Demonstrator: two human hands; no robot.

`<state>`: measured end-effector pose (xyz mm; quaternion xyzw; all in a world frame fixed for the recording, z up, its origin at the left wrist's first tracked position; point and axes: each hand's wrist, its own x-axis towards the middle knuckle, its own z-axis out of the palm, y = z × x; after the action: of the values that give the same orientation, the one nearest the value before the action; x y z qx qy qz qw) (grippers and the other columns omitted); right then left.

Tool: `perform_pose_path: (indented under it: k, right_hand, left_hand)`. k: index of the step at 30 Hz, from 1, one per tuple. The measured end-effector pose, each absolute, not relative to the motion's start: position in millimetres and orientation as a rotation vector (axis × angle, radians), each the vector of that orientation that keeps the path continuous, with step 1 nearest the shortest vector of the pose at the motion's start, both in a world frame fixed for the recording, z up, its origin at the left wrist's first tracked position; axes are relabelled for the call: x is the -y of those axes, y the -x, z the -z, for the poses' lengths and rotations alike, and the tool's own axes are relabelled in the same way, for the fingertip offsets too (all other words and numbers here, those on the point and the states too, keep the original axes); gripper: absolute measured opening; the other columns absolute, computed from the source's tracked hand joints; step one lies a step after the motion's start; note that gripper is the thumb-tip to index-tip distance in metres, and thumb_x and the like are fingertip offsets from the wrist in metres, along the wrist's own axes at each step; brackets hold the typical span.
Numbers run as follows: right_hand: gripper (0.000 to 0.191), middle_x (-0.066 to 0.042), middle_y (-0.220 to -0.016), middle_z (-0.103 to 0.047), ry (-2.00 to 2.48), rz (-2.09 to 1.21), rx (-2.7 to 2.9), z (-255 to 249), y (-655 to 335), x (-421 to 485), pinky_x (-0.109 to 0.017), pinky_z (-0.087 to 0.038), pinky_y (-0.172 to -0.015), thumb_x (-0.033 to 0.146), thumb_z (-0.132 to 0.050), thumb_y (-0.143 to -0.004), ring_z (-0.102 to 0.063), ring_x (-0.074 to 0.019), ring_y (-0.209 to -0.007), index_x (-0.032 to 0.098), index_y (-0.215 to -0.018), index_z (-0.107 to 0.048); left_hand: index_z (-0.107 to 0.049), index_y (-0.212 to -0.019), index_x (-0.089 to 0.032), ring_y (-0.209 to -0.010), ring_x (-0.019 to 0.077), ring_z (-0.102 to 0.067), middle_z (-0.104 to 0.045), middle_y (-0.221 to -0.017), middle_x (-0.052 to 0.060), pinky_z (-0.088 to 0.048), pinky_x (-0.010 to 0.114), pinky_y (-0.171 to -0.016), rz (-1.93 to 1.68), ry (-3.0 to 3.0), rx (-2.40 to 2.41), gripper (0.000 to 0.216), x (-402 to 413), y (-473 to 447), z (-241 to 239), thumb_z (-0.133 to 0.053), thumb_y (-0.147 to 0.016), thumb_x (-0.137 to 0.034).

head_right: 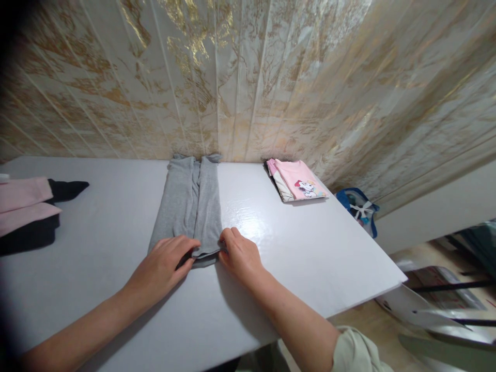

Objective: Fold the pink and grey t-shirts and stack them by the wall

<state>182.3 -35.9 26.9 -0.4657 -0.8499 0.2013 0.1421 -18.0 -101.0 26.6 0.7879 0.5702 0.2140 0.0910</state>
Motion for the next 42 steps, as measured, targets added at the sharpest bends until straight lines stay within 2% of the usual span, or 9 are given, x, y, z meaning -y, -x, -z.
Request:
perform_pose_path:
  k: [9, 15, 19, 24, 30, 37, 42]
  right_hand:
    - [0.027, 0.001, -0.092, -0.056, 1.352, -0.595, 2.451, -26, -183, 34, -0.024, -0.03, -0.061, 0.008, -0.047, -0.072, -0.05, -0.014, -0.075, 0.023, -0.095, -0.049]
    - [0.023, 0.001, -0.092, -0.053, 1.329, -0.65, 2.465, -32, -185, 35, -0.023, -0.031, -0.061, 0.01, -0.052, -0.075, -0.048, -0.0121, -0.071, 0.023, -0.094, -0.051]
    - [0.028, 0.002, -0.097, -0.052, 1.23, -0.794, 2.482, -39, -190, 34, -0.021, -0.033, -0.062, 0.01, -0.056, -0.076, -0.048, -0.01, -0.07, 0.024, -0.099, -0.051]
    - [0.033, 0.003, -0.094, -0.052, 1.259, -0.79, 2.468, -37, -189, 32, -0.02, -0.033, -0.061, 0.002, -0.05, -0.072, -0.048, -0.0093, -0.068, 0.024, -0.096, -0.051]
    - [0.03, 0.002, -0.091, -0.051, 1.296, -0.74, 2.466, -34, -188, 33, -0.021, -0.033, -0.062, 0.001, -0.05, -0.072, -0.047, -0.0101, -0.069, 0.023, -0.093, -0.053]
    - [0.012, 0.001, -0.096, -0.049, 1.042, -1.112, 2.449, -51, -202, 30, -0.022, -0.041, -0.07, 0.015, -0.061, -0.084, -0.052, -0.009, -0.073, 0.022, -0.094, -0.062]
    - [0.006, 0.002, -0.085, -0.05, 1.145, -0.959, 2.473, -45, -196, 28, -0.022, -0.037, -0.065, 0.016, -0.061, -0.085, -0.049, -0.0085, -0.068, 0.019, -0.081, -0.062]
  left_hand:
    - [-0.059, -0.093, -0.022, -0.091, 0.0204, -0.054, -0.057, -0.091, 0.002, -0.041, 0.039, -0.087, -0.632, -2.411, -1.689, 0.013, 104, 16, -35, -0.049, -0.09, -0.015]
    - [-0.059, -0.089, -0.022, -0.092, 0.0212, -0.054, -0.056, -0.092, 0.002, -0.042, 0.041, -0.088, -0.56, -2.407, -1.675, 0.005, 107, 14, -34, -0.055, -0.088, -0.022]
    - [-0.058, -0.088, -0.022, -0.093, 0.0212, -0.054, -0.057, -0.094, 0.003, -0.042, 0.041, -0.089, -0.622, -2.415, -1.67, 0.008, 106, 15, -32, -0.051, -0.089, -0.02]
    - [-0.055, -0.082, -0.022, -0.088, 0.02, -0.055, -0.058, -0.09, 0.002, -0.043, 0.038, -0.085, -0.714, -2.407, -1.651, 0.012, 105, 14, -33, -0.046, -0.089, -0.018]
    - [-0.054, -0.082, -0.021, -0.09, 0.0199, -0.055, -0.061, -0.092, 0.003, -0.043, 0.037, -0.087, -0.632, -2.511, -1.525, 0.012, 106, 11, -34, -0.046, -0.087, -0.014]
    - [-0.057, -0.092, -0.021, -0.095, 0.0224, -0.052, -0.059, -0.096, 0.004, -0.043, 0.04, -0.089, -0.527, -2.484, -1.579, 0.008, 106, 12, -30, -0.053, -0.086, -0.016]
    - [-0.056, -0.084, -0.02, -0.089, 0.0201, -0.052, -0.058, -0.091, 0.003, -0.044, 0.039, -0.087, -0.477, -2.471, -1.599, 0.015, 105, 10, -32, -0.046, -0.088, -0.01]
